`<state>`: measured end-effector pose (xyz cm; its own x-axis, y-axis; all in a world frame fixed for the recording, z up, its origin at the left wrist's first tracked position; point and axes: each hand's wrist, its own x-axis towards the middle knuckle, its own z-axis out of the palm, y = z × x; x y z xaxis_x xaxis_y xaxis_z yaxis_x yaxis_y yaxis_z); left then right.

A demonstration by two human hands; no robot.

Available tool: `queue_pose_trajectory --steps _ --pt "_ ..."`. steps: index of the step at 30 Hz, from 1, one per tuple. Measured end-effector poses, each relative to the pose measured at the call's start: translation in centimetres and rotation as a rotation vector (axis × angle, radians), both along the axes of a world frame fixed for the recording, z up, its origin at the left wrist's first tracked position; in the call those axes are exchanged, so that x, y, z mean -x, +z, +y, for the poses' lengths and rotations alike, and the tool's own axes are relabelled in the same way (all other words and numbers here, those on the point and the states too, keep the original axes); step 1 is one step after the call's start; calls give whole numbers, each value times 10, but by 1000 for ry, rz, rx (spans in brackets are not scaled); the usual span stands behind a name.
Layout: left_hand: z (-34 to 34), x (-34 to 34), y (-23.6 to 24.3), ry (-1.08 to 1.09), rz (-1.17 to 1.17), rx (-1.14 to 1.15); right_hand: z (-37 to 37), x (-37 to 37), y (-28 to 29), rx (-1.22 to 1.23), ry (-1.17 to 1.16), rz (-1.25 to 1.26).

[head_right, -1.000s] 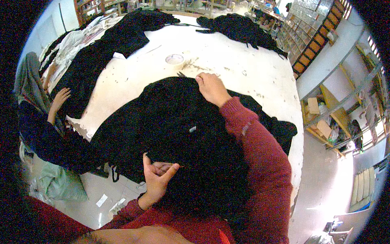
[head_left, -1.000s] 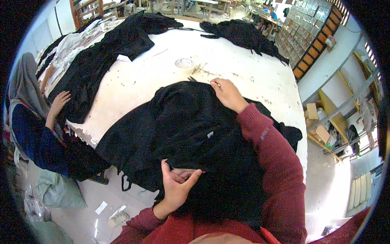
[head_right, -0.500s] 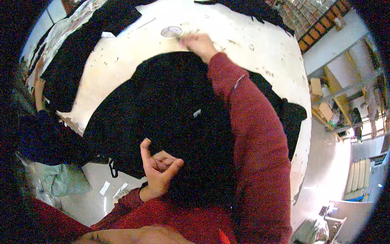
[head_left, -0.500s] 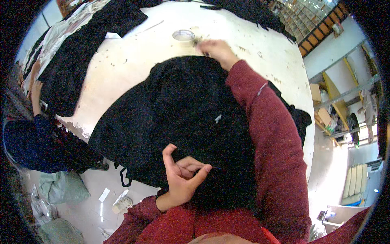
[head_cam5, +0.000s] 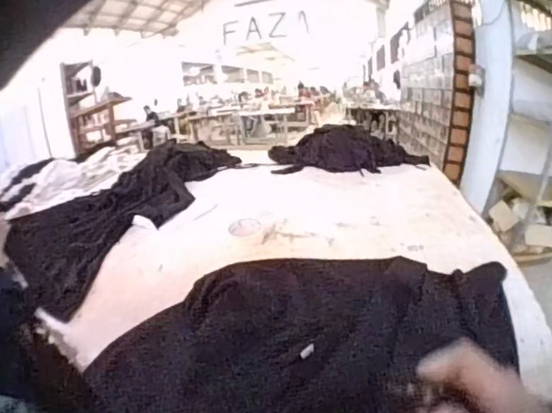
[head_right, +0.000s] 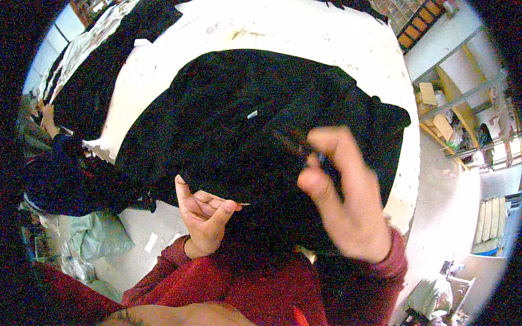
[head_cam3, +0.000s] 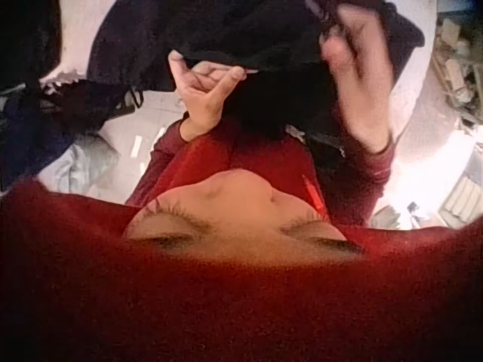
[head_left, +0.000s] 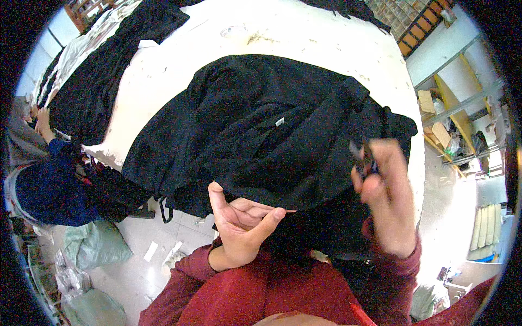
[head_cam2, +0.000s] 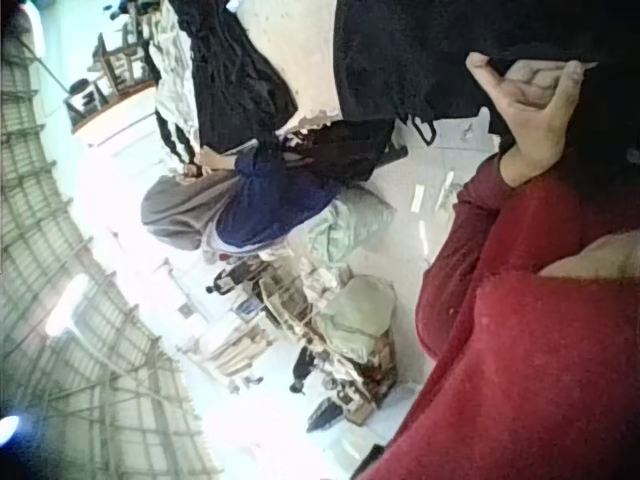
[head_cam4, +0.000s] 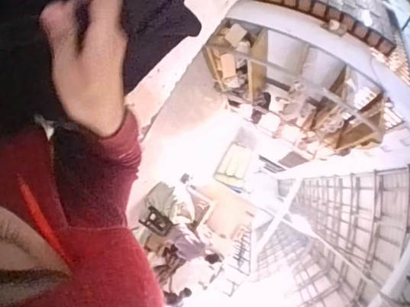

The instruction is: The person repairs a black garment by cutting loose threads with a small blade and applying small pieces of white tape to the fabric. They repeatedly lift and fold the garment to access different areas, then place the tape pieces on the surface and press them onto the fabric.

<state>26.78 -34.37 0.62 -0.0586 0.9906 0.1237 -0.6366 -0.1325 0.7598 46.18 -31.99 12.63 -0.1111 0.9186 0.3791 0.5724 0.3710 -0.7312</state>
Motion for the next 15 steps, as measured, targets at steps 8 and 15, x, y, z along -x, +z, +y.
queue_pose_trajectory --steps 8,15 --pt "-20 -11 3 106 12 -2 -70 26 -45 -126 -236 -248" --pt "-20 -6 10 125 197 74 -81 39 -51 -136 -273 -366"
